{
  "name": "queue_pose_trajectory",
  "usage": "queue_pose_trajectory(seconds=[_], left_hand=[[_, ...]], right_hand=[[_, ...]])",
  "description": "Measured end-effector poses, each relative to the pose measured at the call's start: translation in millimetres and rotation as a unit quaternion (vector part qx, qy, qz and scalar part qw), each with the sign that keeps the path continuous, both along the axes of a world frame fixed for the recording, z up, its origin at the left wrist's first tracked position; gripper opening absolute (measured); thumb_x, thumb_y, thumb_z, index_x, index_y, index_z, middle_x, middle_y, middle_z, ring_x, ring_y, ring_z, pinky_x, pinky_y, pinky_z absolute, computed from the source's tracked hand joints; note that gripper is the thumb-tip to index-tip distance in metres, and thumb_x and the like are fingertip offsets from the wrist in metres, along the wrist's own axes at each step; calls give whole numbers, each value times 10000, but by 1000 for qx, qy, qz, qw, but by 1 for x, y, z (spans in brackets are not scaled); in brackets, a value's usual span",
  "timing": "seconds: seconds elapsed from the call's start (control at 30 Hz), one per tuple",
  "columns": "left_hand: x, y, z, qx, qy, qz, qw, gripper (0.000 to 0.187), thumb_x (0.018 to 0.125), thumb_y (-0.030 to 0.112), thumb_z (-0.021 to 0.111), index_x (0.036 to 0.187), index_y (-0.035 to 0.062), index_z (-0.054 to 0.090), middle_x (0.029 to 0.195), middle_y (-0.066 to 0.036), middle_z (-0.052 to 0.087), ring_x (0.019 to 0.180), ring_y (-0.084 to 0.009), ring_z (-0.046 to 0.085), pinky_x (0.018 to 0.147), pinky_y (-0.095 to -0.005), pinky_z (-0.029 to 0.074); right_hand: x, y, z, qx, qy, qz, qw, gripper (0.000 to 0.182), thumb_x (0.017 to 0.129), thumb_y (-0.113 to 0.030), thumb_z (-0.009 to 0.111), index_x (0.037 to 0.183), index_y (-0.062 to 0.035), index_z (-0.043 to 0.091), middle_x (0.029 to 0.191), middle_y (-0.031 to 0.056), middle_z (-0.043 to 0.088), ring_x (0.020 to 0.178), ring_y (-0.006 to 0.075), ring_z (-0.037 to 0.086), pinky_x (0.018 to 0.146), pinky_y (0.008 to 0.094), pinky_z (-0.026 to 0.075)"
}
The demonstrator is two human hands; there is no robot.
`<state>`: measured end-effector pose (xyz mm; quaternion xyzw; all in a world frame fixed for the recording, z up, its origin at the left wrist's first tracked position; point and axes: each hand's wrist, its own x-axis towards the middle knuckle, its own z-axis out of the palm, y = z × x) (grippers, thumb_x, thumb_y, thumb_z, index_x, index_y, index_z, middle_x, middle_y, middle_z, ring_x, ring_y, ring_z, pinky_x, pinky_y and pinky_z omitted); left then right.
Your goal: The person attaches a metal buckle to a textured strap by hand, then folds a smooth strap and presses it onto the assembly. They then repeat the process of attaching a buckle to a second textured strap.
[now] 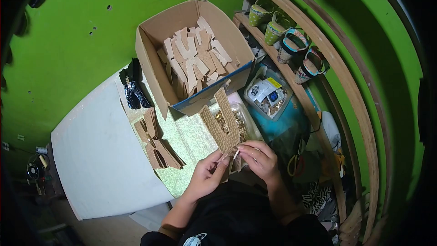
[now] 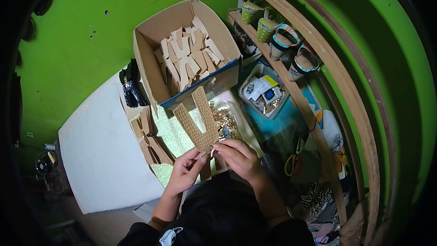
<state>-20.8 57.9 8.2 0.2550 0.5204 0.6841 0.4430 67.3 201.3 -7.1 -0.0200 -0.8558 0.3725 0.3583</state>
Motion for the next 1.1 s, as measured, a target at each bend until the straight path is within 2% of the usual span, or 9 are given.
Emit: queue_pose_trajectory(seconds=[0.1,0.17,0.5,0.57,0.7,0.77,0.83,0.97,1.1], left_hand=[[4,0,5,0,14,8,1000,340,870,-3,399,1209,-33,389,997,-17,521,865,-34,448,743,-174,365],[7,3,11,-16,13,43,999,100,867,48,451,915,-21,505,764,29,492,697,-18,400,593,-173,323],[17,2,9,-32,59,55,996,230,834,13,494,1059,-34,485,869,-4,535,750,-27,456,632,-168,367],[20,3,6,-11,91,49,995,331,811,-19,503,1138,-27,452,923,-53,566,802,-45,486,716,-189,406],[26,8,1,-43,72,98,992,291,793,2,557,1076,-39,505,872,-49,595,797,-50,517,698,-185,422],[26,7,-1,-66,35,91,993,262,781,-30,560,1037,-63,515,951,-69,585,857,-75,525,734,-199,422],[26,7,-2,-20,33,86,996,242,798,24,566,1032,-30,537,845,-24,603,736,-19,499,622,-167,412],[26,1,4,-32,33,53,998,220,804,27,560,1017,-27,546,808,-6,592,696,-13,478,594,-160,396],[24,-7,10,-59,69,8,996,144,787,25,583,914,-39,565,737,3,570,666,-15,464,569,-162,382]], right_hand=[[3,-1,1,19,4,-9,1000,327,654,43,649,963,-50,597,894,72,562,770,193,574,657,269,477],[4,-1,2,32,15,-10,999,326,658,48,640,965,-50,598,897,73,563,771,197,574,659,269,478],[10,-5,-2,58,23,-36,997,338,656,78,614,964,-61,604,888,75,562,779,205,573,669,276,479],[12,-5,-2,41,18,-36,998,340,644,78,621,952,-64,598,880,77,552,779,209,569,670,277,479],[14,-2,5,-2,-9,-11,1000,328,626,73,638,923,-54,583,896,80,532,805,204,557,681,275,475],[14,3,6,-69,-23,45,996,313,623,70,646,904,-40,564,909,79,510,834,202,543,703,282,464],[15,7,6,-98,-32,70,992,288,621,61,660,876,-36,568,911,76,501,841,198,534,715,285,451],[21,11,2,-160,-39,122,979,264,604,42,689,834,-37,587,872,70,501,800,183,529,687,268,436],[22,16,15,-176,-51,192,964,256,596,-7,717,825,-52,612,824,54,489,745,157,508,638,250,419]])
